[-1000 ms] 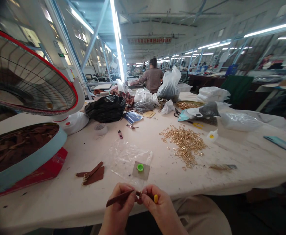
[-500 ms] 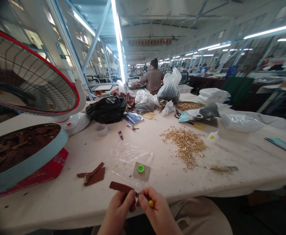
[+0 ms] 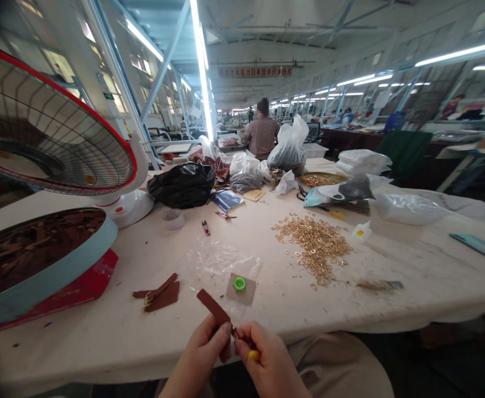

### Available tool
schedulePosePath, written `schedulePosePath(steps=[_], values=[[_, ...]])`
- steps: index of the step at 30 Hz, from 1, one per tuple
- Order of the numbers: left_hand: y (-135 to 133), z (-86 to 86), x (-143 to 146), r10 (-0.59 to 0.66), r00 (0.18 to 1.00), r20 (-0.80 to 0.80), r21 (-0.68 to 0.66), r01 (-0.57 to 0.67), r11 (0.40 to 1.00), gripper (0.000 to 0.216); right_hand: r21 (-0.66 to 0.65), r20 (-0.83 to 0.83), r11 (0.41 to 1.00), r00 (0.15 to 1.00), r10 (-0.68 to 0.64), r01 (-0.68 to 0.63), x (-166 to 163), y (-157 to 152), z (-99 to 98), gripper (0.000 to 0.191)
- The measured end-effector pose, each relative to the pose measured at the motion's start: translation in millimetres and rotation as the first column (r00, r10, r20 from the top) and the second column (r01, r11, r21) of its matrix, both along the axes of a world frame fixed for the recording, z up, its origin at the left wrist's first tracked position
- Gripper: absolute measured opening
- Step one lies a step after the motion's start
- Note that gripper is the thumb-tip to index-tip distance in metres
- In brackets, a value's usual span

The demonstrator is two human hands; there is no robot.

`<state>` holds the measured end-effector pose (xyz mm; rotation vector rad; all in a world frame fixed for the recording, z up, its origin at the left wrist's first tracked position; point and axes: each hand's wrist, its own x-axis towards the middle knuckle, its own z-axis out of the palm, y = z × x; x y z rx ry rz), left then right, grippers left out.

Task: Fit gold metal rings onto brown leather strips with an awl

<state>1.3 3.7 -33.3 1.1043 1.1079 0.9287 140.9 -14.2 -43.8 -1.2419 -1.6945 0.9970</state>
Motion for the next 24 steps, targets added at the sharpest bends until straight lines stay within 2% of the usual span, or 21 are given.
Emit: schedulePosePath(steps=[2,4,6,8,10,13,15,17,19,21,24], values=[[2.2,5.8,-4.5,-0.083,0.996,0.021,-0.062,0.084,0.994,0.021,0.157,0.121,0.988,0.993,-0.015,-0.005,6.7,-0.4,4.0,0.010],[1.4,12.3,-6.9,-0.157,0.988,0.002,-0.080,0.157,0.984,0.021,0.307,0.213,0.949,0.977,0.013,-0.079,12.4,0.3,7.7,0.008],[-2.4,16.6,-6.5,-0.189,0.980,-0.061,-0.038,0.187,0.982,0.020,0.386,0.277,0.906,0.959,0.066,-0.174,15.3,1.5,10.7,0.012],[-8.0,16.7,-3.9,-0.166,0.973,-0.158,0.045,0.175,0.984,0.018,0.403,0.273,0.897,0.959,0.074,-0.184,15.1,2.5,12.0,0.014],[-13.8,13.5,-0.5,-0.091,0.964,-0.250,0.143,0.130,0.981,0.019,0.356,0.195,0.925,0.979,0.062,-0.130,12.9,2.8,10.8,0.015],[-19.6,9.6,2.7,0.024,0.939,-0.344,0.256,0.069,0.964,0.020,0.194,0.069,0.981,0.998,0.001,-0.015,9.2,2.2,4.8,0.017],[-20.9,11.6,2.6,0.027,0.922,-0.386,0.291,0.094,0.952,0.020,0.067,-0.008,0.997,0.999,-0.040,0.040,8.1,1.8,0.2,0.012],[-20.7,16.9,1.7,-0.033,0.898,-0.439,0.296,0.179,0.938,0.019,-0.011,-0.078,0.999,0.996,-0.043,0.043,8.2,1.5,-2.8,0.009],[-20.0,21.5,1.9,-0.079,0.862,-0.500,0.288,0.252,0.924,0.017,-0.014,-0.100,0.999,0.995,-0.030,0.029,8.3,1.4,-3.5,0.009],[-19.3,22.0,4.0,-0.059,0.856,-0.514,0.285,0.235,0.929,0.013,0.032,-0.090,0.999,0.995,-0.036,0.039,7.1,1.1,-2.3,0.011],[-18.9,15.1,8.9,-0.033,0.946,-0.321,0.213,0.106,0.971,0.008,0.029,-0.166,0.996,0.983,-0.074,0.080,2.4,0.1,0.8,0.020]])
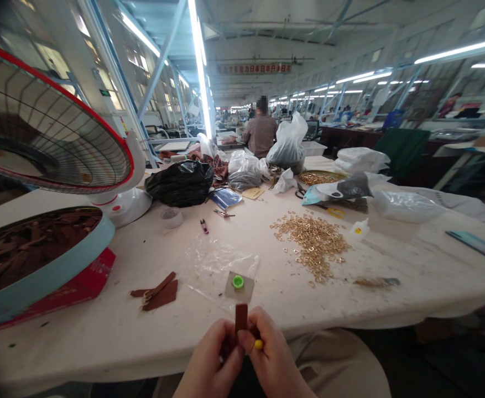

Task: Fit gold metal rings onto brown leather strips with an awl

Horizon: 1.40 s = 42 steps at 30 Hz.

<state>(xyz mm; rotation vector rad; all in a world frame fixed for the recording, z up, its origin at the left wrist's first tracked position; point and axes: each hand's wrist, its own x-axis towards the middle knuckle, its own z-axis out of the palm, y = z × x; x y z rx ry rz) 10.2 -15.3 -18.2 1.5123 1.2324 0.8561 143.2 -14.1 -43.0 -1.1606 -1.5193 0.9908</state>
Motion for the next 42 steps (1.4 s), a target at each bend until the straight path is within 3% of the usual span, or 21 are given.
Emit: schedulePosePath(steps=[2,4,6,10,13,17,21,23,27,32,37,42], values=[[0.2,-4.8,1.8,0.026,0.984,0.176,-0.092,-0.010,0.996,0.016,-0.078,-0.093,0.997,0.996,-0.010,0.003,-3.5,-0.5,1.8,0.025],[0.7,-6.0,1.1,0.040,0.970,0.240,-0.124,-0.010,0.992,0.019,-0.146,-0.147,0.989,0.989,-0.001,-0.021,-5.2,-0.2,3.5,0.028],[1.5,-3.3,-1.3,0.041,0.983,0.178,-0.102,-0.023,0.995,0.018,-0.141,-0.134,0.989,0.991,0.021,-0.040,-4.7,1.0,5.8,0.027],[3.4,3.6,-5.3,0.018,1.000,0.006,-0.056,-0.017,0.998,0.015,0.049,0.022,0.999,1.000,0.013,-0.014,-2.1,3.7,10.0,0.018],[3.2,0.4,-5.4,0.030,0.998,0.048,-0.064,-0.027,0.998,0.015,0.078,0.033,0.996,0.999,-0.041,0.038,-4.6,2.3,6.8,0.016],[1.6,-11.3,-7.1,0.022,0.983,0.181,-0.094,-0.005,0.996,0.018,-0.127,-0.169,0.991,0.984,-0.063,0.042,-13.7,-2.9,-1.8,0.025],[2.7,-18.4,-10.7,-0.003,0.930,0.367,-0.146,0.061,0.987,0.019,-0.383,-0.448,0.919,0.889,-0.098,-0.092,-21.9,-6.3,-2.4,0.033],[4.7,-19.6,-11.9,0.017,0.891,0.454,-0.187,0.076,0.979,0.022,-0.409,-0.483,0.906,0.868,-0.112,-0.111,-23.4,-6.3,-1.7,0.033],[8.7,-21.1,-13.2,0.107,0.848,0.518,-0.278,0.049,0.959,0.027,-0.217,-0.253,0.975,0.961,-0.109,0.054,-23.2,-3.9,-7.5,0.027],[13.4,-26.9,-13.9,0.217,0.811,0.544,-0.358,-0.010,0.934,0.029,-0.032,-0.054,0.985,0.984,-0.168,0.167,-25.2,1.5,-17.9,0.023],[21.1,-40.7,-15.2,0.239,0.789,0.566,-0.431,0.035,0.902,0.033,0.058,0.038,0.977,0.977,-0.208,0.206,-28.5,7.3,-22.9,0.023],[25.9,-48.3,-14.7,0.238,0.859,0.453,-0.417,-0.032,0.908,0.031,0.069,0.102,0.976,0.972,-0.214,0.207,-27.8,13.8,-32.8,0.024]])
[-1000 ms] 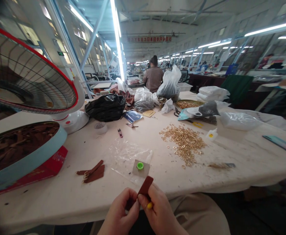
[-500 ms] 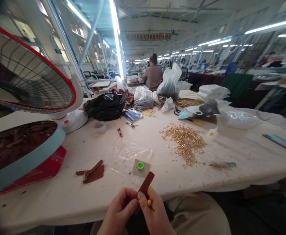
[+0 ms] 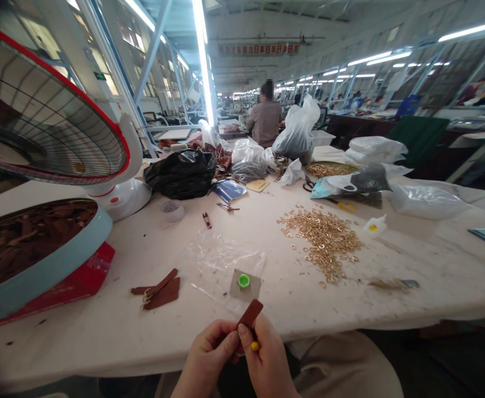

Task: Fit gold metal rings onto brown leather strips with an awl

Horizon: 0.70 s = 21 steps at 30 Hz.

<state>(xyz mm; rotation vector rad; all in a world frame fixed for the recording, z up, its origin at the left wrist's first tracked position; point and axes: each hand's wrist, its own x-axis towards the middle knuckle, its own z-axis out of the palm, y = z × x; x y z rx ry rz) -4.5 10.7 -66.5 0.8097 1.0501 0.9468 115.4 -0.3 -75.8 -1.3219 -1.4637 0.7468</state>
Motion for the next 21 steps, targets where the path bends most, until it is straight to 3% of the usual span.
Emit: schedulePosePath(steps=[3,6,10,15,21], values=[[2.3,2.2,0.7,0.027,0.996,-0.088,0.005,-0.027,1.000,0.024,-0.054,-0.072,0.999,0.997,-0.008,0.004,9.7,8.0,4.4,0.030],[6.2,5.9,1.6,0.058,0.994,-0.087,-0.048,-0.063,0.997,0.018,-0.135,-0.174,0.986,0.977,-0.123,0.101,26.8,21.5,16.0,0.040],[16.1,8.5,1.5,0.105,0.992,-0.064,-0.097,-0.111,0.989,0.017,-0.136,-0.193,0.969,0.953,-0.232,0.209,44.4,45.4,25.4,0.051],[32.0,13.3,-6.1,0.187,0.979,-0.087,-0.031,-0.190,0.981,0.024,-0.102,-0.299,0.963,0.915,-0.269,0.250,39.7,77.4,20.4,0.047],[39.0,14.3,-14.5,0.256,0.965,-0.054,-0.023,-0.258,0.966,0.021,-0.087,-0.279,0.971,0.930,-0.238,0.222,28.2,96.4,3.4,0.046]])
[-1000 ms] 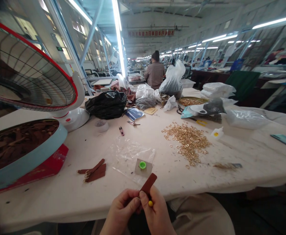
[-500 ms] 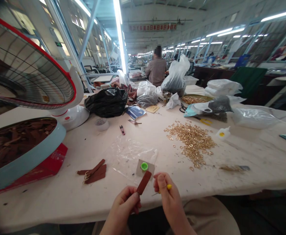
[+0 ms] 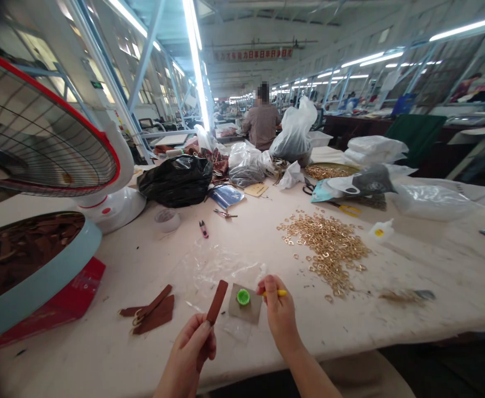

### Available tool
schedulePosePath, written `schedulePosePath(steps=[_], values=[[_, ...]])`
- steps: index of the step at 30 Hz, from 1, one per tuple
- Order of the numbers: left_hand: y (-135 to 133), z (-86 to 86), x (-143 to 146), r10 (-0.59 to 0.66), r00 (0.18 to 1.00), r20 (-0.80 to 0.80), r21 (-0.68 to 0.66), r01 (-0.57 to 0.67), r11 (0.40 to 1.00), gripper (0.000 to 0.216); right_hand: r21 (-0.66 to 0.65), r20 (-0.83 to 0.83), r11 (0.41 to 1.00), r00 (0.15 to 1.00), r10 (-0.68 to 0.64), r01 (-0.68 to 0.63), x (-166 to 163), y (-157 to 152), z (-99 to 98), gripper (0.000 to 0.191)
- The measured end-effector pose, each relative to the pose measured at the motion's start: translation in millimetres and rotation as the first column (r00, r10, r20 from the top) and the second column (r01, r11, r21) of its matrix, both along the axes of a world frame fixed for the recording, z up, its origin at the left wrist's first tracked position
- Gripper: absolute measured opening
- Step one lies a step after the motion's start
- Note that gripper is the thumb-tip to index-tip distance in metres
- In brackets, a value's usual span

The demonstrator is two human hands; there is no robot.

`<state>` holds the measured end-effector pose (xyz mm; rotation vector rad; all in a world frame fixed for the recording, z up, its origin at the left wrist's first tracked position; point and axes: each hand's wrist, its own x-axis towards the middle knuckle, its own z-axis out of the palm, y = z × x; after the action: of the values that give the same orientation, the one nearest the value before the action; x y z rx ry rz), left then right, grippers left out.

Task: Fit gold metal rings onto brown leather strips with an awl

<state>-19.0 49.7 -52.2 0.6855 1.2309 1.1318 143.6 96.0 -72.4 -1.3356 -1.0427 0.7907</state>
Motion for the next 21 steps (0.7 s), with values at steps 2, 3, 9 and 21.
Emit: schedulePosePath(steps=[2,3,9,21], values=[[-0.3,-3.3,-0.4,0.007,1.000,0.008,-0.004,-0.007,1.000,0.021,0.002,0.012,1.000,1.000,0.023,-0.023,-1.1,1.2,-6.9,0.045],[-0.5,-5.1,-0.4,0.009,1.000,0.002,-0.006,-0.009,1.000,0.021,0.003,0.017,0.999,0.999,0.033,-0.033,-1.3,1.3,-9.9,0.044],[0.6,-12.7,-0.8,0.006,0.999,-0.049,-0.002,-0.006,1.000,0.024,0.013,0.006,0.999,0.999,0.048,-0.048,-1.1,1.0,-16.8,0.042],[-10.5,4.9,10.5,-0.128,0.992,-0.009,-0.023,0.128,0.992,0.036,0.080,-0.585,0.994,0.804,0.107,-0.074,1.5,-43.4,51.6,0.038]])
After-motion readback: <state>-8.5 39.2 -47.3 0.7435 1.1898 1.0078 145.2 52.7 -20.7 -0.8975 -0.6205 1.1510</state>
